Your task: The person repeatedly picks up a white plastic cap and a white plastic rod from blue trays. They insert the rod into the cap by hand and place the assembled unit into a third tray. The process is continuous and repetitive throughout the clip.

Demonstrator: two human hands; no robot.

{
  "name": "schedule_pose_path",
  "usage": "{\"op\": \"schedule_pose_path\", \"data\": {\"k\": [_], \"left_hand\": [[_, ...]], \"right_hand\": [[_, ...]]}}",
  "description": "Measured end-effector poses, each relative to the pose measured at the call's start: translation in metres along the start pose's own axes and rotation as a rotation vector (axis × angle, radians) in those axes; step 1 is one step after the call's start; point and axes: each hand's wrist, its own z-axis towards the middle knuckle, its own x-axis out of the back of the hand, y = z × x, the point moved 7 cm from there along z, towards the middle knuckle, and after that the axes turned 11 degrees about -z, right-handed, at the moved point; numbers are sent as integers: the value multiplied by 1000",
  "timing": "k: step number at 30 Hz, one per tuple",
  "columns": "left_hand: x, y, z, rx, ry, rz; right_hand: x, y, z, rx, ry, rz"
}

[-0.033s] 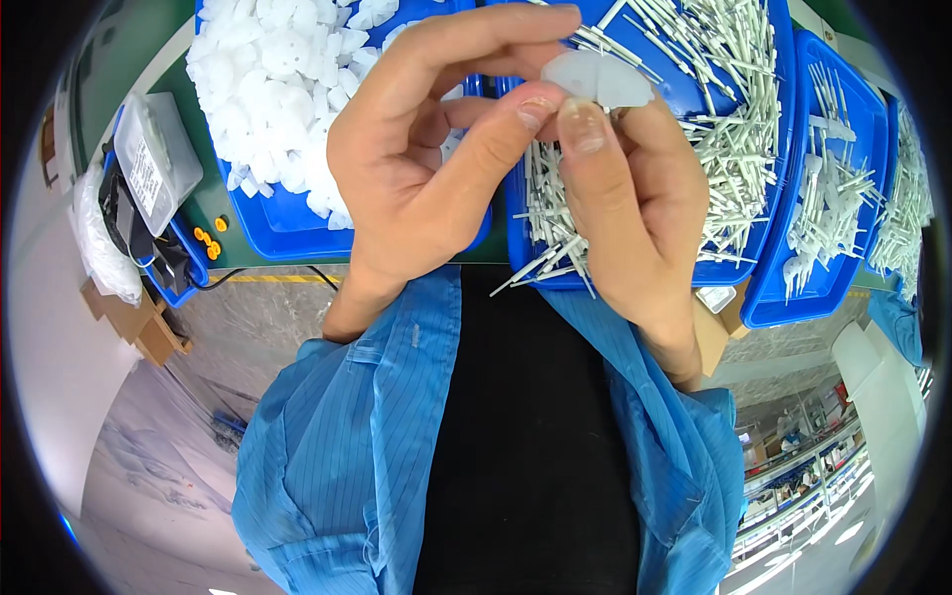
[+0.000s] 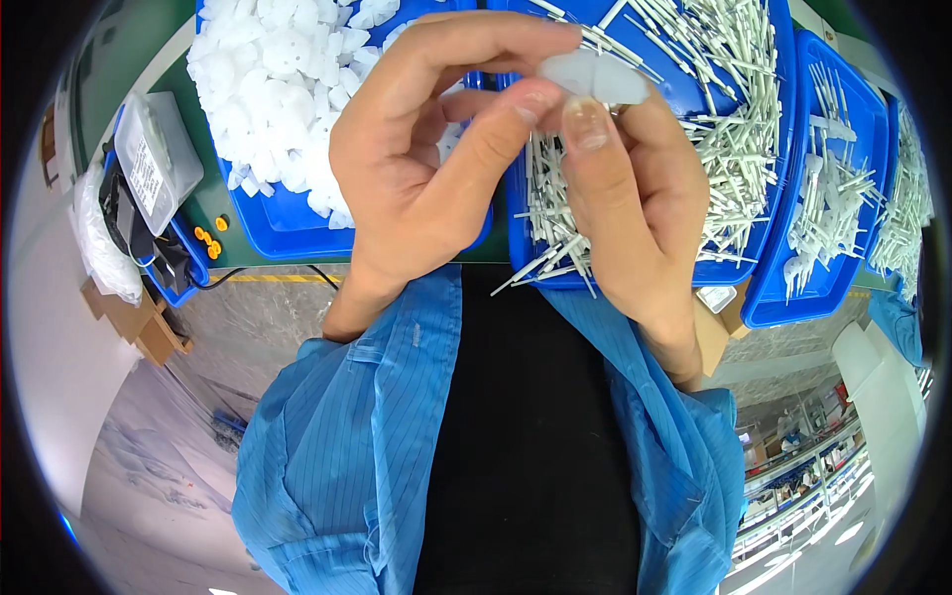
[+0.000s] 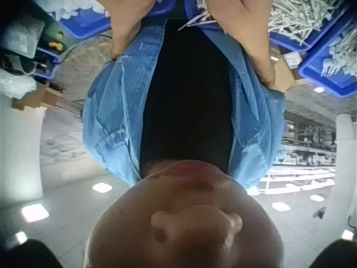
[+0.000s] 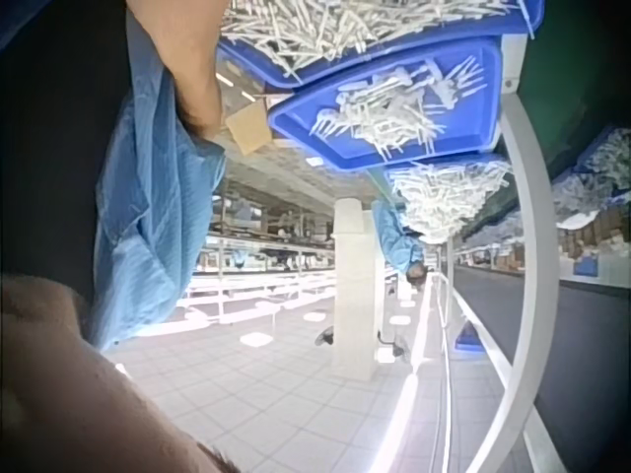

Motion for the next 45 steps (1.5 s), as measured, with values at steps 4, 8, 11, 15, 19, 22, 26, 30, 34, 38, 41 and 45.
{"op": "schedule_pose_path", "data": {"k": [4,8,11,15,19,22,26,30,34,38,41,45], "left_hand": [[-12,8,-1,-161,69,116],[-5,0,-2,-71,29,-34],[5,-8,-3,-19,-3,-123],[33,-28,-10,13,96,11],[30,-22,-10,48,117,-4],[26,-21,-8,72,107,-25],[26,-21,-8,88,116,-28],[26,-21,-8,94,116,-34],[24,-21,-8,96,122,-50],[21,-17,-7,34,60,-29],[25,-21,-14,97,185,-119],[30,-24,-18,-64,148,-93]], "right_hand": [[6,-2,4,137,142,4],[4,6,5,-14,14,277],[0,5,4,-65,-6,439],[-1,0,0,214,113,29],[-1,-27,-16,446,171,-601],[-8,-27,-16,371,117,-718],[-4,-22,-13,233,158,-664],[-2,-21,-13,289,198,-721],[-2,-30,-15,341,159,-717],[-2,-26,-14,299,161,-568],[1,-29,-13,234,140,-518],[4,-39,-12,205,76,-555]]}}
